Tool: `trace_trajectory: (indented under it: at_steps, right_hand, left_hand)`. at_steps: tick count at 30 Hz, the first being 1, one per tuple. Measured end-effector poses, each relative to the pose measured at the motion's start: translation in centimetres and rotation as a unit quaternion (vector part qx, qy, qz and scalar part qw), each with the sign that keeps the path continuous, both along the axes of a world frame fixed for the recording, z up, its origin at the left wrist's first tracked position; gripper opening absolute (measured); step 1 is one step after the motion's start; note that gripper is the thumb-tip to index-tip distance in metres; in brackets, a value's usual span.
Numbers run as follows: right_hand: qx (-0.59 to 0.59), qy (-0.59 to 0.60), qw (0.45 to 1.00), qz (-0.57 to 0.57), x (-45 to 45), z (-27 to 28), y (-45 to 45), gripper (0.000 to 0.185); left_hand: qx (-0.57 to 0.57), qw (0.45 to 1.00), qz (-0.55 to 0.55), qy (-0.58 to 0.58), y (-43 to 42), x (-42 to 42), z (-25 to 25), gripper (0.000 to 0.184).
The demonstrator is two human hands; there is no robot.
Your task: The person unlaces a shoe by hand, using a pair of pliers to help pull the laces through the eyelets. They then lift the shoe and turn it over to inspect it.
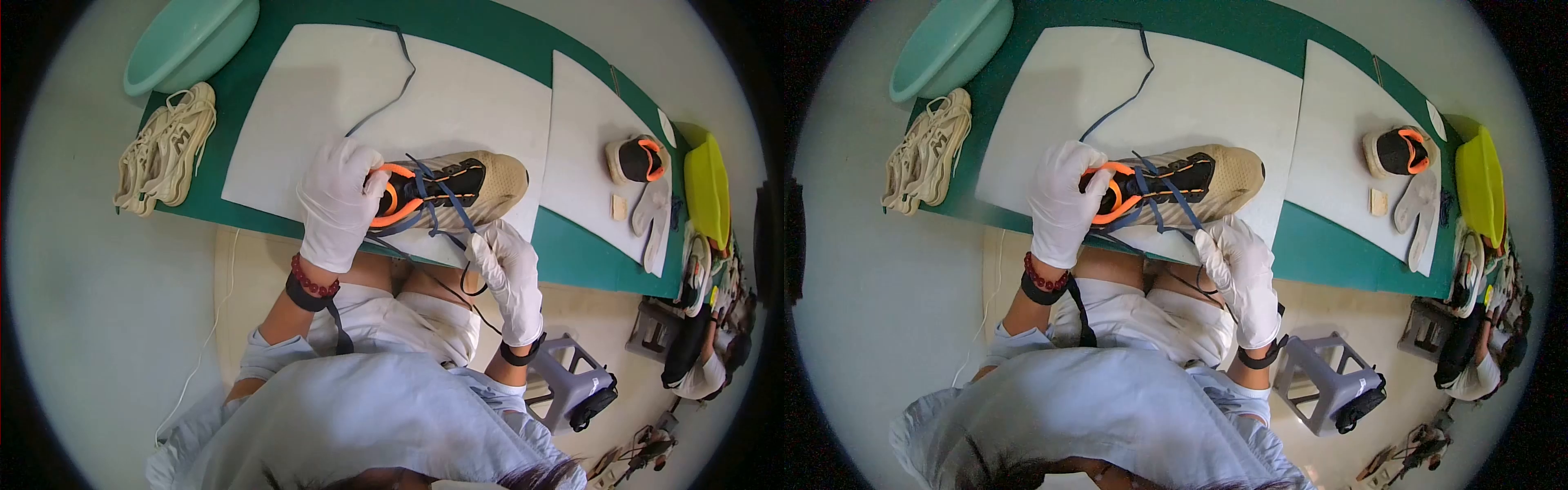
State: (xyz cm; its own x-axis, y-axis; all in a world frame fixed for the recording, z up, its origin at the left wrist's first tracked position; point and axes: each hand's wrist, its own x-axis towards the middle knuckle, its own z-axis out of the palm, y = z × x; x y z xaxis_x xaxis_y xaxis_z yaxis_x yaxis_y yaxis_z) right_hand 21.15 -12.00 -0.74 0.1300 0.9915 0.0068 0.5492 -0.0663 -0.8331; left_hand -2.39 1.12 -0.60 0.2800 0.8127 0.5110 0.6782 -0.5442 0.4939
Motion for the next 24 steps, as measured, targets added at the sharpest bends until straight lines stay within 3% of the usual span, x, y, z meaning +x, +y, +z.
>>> trace_trajectory:
  at_steps: [11,14,17,24]
  right_hand:
    - [-0.015,0.058,0.998,0.007,0.4,0.8,-0.3,0.035]
    - [-0.013,0.073,0.997,-0.009,0.4,0.8,-0.3,0.048]
    - [-0.018,0.107,0.994,-0.008,1.0,1.1,-0.4,0.048]
    - [-0.021,0.323,0.945,-0.056,0.9,1.5,-0.4,0.039]
  left_hand:
    - [-0.027,0.999,0.017,0.012,-0.2,0.1,0.2,0.021]
    - [-0.023,0.999,0.019,0.015,-0.2,0.1,0.2,0.021]
    - [-0.023,0.999,0.018,0.013,-0.2,0.1,0.2,0.021]
    - [-0.022,1.000,0.018,0.007,-0.2,0.1,0.2,0.022]
